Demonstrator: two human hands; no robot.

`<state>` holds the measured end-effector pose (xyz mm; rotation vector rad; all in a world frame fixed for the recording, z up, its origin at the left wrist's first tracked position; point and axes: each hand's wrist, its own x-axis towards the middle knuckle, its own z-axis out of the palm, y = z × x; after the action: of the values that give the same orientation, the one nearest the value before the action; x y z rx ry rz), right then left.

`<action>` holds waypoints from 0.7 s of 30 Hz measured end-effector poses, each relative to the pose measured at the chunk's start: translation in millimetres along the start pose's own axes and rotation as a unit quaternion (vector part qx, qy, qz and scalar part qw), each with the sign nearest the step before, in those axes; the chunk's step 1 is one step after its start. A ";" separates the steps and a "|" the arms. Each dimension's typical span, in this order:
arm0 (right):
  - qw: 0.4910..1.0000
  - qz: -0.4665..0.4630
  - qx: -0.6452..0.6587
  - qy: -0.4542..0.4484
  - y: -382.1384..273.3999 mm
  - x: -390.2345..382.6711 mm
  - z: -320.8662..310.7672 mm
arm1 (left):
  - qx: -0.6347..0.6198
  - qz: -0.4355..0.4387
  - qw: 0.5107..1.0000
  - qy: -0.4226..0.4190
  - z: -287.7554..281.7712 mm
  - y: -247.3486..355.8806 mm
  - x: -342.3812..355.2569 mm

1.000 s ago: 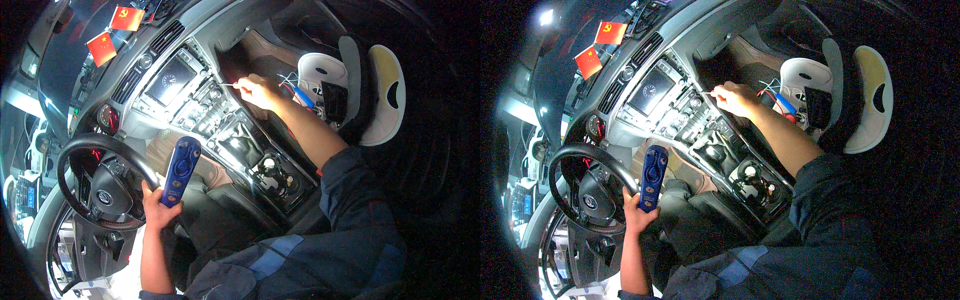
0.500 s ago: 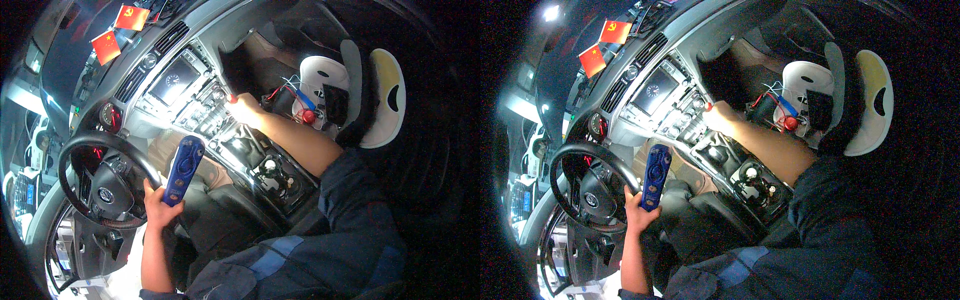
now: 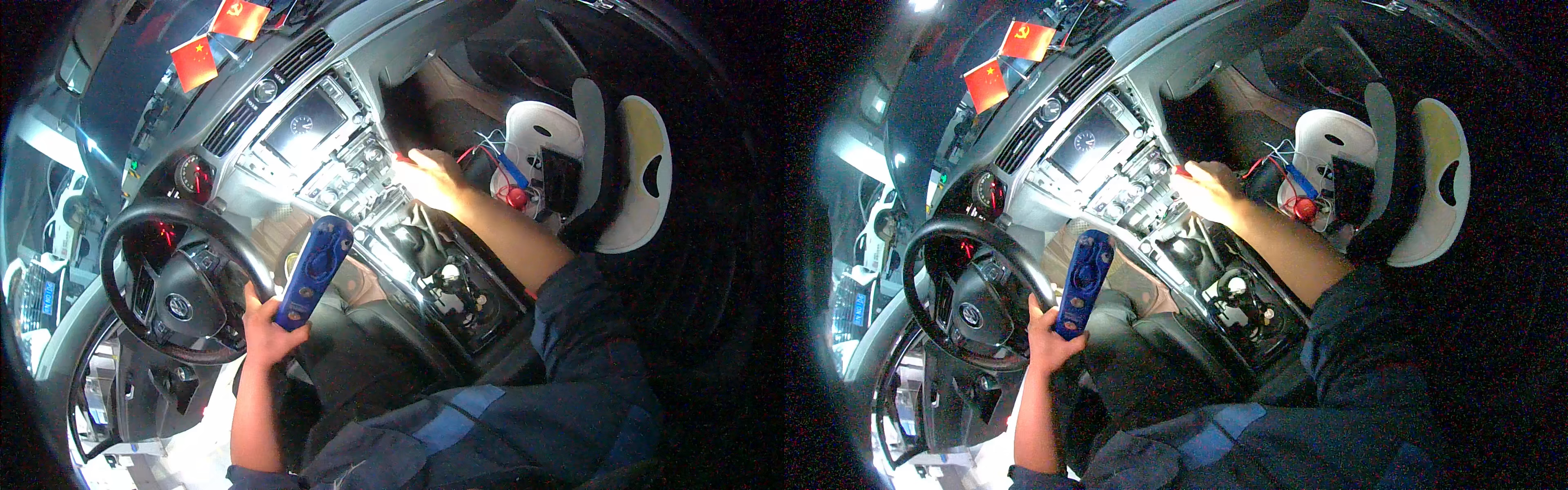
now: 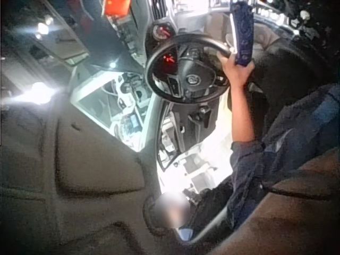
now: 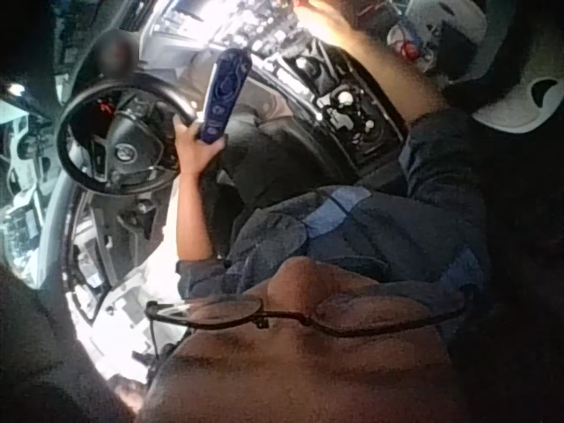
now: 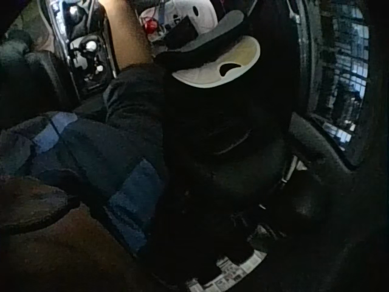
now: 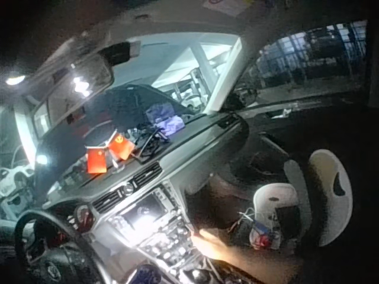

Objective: The person uses a flashlight and a screwdriver to work on the center console of a car dashboard. They remove a control panel, adjust internal components, and reattach the panel while seated in the driver's seat.

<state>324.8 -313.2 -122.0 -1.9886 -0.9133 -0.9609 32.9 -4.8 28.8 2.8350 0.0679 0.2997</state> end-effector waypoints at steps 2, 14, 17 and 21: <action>0.991 0.042 0.101 0.073 1.6 0.8 2.9 | 0.007 -0.005 1.000 0.001 1.0 -0.7 -1.4; 0.992 0.123 0.040 0.010 -12.9 15.8 -11.7 | 0.005 0.037 0.999 0.007 -1.0 0.7 2.3; 0.891 0.431 0.140 -0.033 -18.1 21.9 -12.2 | 0.010 0.031 0.999 0.009 -0.7 -0.2 2.1; 0.991 0.017 -0.108 -0.079 -18.2 17.6 -18.7 | 0.024 0.033 0.999 0.012 1.7 -6.4 0.4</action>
<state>312.1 -315.2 -93.2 -2.2827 -0.8880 -0.9264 33.6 0.8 25.4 2.8867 -0.0144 0.3500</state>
